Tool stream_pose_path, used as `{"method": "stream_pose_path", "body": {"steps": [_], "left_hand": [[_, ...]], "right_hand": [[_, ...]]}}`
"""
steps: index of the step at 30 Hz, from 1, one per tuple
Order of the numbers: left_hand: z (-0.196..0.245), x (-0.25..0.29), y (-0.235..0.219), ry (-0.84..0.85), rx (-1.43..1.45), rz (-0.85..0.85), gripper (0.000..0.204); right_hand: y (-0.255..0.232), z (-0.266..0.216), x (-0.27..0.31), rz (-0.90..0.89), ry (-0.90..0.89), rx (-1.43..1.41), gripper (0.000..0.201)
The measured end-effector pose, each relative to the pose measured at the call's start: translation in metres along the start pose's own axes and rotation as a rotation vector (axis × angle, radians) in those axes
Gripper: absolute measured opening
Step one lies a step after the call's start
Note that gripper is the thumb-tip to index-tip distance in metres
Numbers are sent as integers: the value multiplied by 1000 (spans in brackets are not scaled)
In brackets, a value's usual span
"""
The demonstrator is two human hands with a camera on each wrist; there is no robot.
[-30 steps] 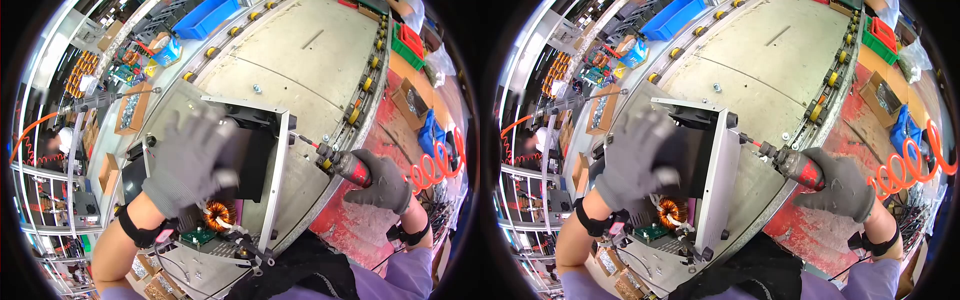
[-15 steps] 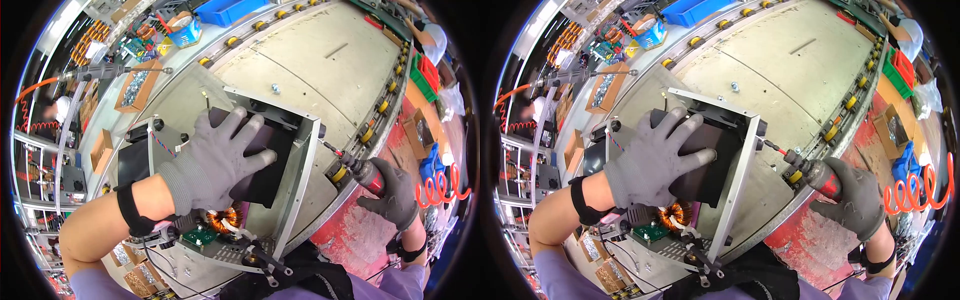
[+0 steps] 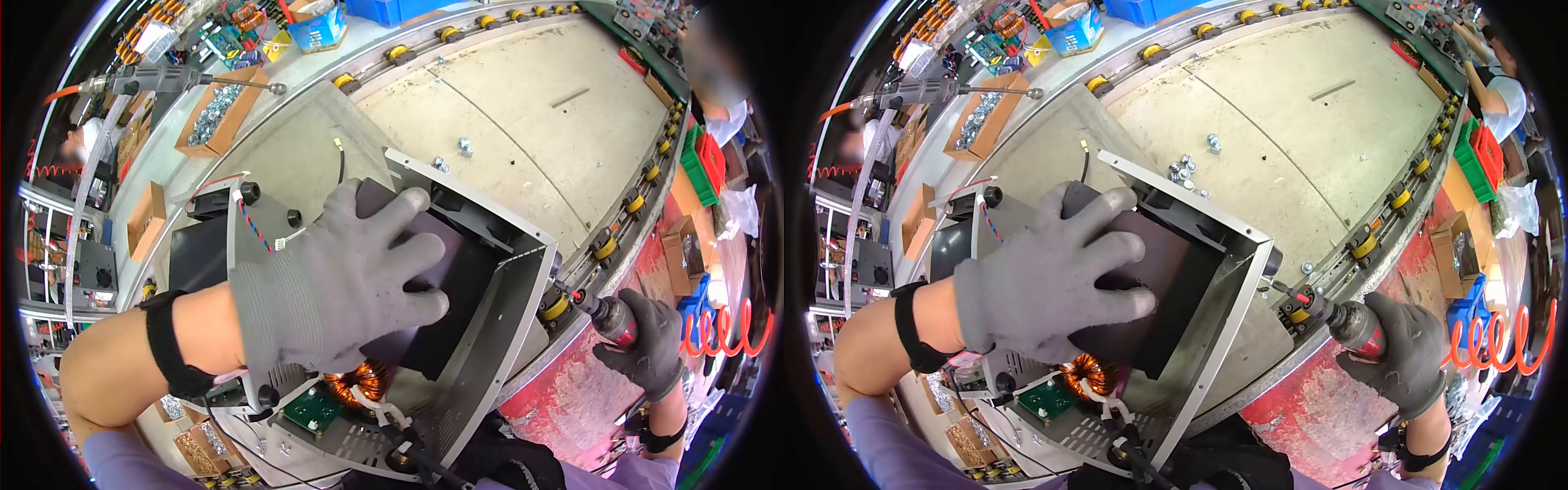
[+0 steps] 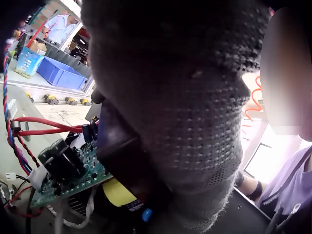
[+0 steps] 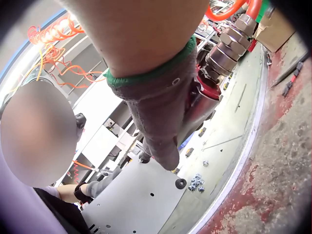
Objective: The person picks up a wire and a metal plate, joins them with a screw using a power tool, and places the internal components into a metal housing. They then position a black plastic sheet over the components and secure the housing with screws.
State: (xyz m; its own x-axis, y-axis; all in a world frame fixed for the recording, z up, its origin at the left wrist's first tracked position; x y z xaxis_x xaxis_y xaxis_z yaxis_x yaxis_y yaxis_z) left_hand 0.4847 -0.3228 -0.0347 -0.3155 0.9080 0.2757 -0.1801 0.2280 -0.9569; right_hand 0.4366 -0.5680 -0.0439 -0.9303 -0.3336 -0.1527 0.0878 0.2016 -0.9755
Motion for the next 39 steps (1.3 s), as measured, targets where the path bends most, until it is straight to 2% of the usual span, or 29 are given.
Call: {"method": "stream_pose_path", "body": {"steps": [8, 11, 13, 14, 15, 17, 18, 19, 21, 22, 25, 30, 32, 39], "left_hand": [[7, 13, 0, 25, -5, -73, 78], [-2, 22, 2, 5, 91, 8, 84], [-44, 47, -10, -390, 511, 460, 93], [-54, 53, -19, -477, 382, 530, 95], [-55, 51, -21, -488, 379, 534, 95], [-93, 87, 32, -1193, 931, 439, 89], [-95, 76, 58, -1109, 1320, 444, 77], [-100, 76, 61, -1108, 1324, 446, 77], [-86, 47, 58, -870, 1400, 264, 59], [-80, 44, 58, -871, 1551, 353, 42], [-75, 50, 59, -907, 1487, 413, 37], [-70, 47, 60, -794, 1642, 521, 34], [-73, 52, 59, -846, 1603, 585, 33], [-70, 57, 57, -909, 1635, 552, 33]], "right_hand": [[6, -6, 4, -28, 14, -65, 72], [8, -9, 4, -54, 37, -54, 72], [8, -13, 1, -36, 20, -73, 73], [7, -15, -1, -18, 5, -96, 73], [7, -17, -3, -17, -6, -97, 73], [11, -15, -5, -51, 22, -148, 73], [12, -16, -4, -54, 17, -146, 73], [14, -14, -3, -66, 33, -178, 73], [15, -11, -4, -76, 49, -204, 72], [17, -11, -4, -101, 61, -243, 71], [22, -6, -3, -129, 89, -309, 70], [21, -2, -1, -124, 98, -336, 71], [20, -6, -1, -130, 67, -300, 71], [18, -11, 3, -129, 52, -284, 70]]}}
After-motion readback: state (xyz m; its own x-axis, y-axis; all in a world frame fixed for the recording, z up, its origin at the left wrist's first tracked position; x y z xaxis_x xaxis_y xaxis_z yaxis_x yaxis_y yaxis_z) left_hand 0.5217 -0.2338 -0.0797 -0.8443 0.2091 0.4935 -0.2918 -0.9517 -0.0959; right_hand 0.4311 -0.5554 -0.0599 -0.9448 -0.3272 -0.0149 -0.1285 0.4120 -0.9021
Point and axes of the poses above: each hand's wrist, its own x-axis away from the middle knuckle, its own y-axis out of the palm, z = x × y, the point moved 10 cm from there along -x, towards the middle knuckle, and after that the axes turned 3 degrees about y, right-handed, at the moved point
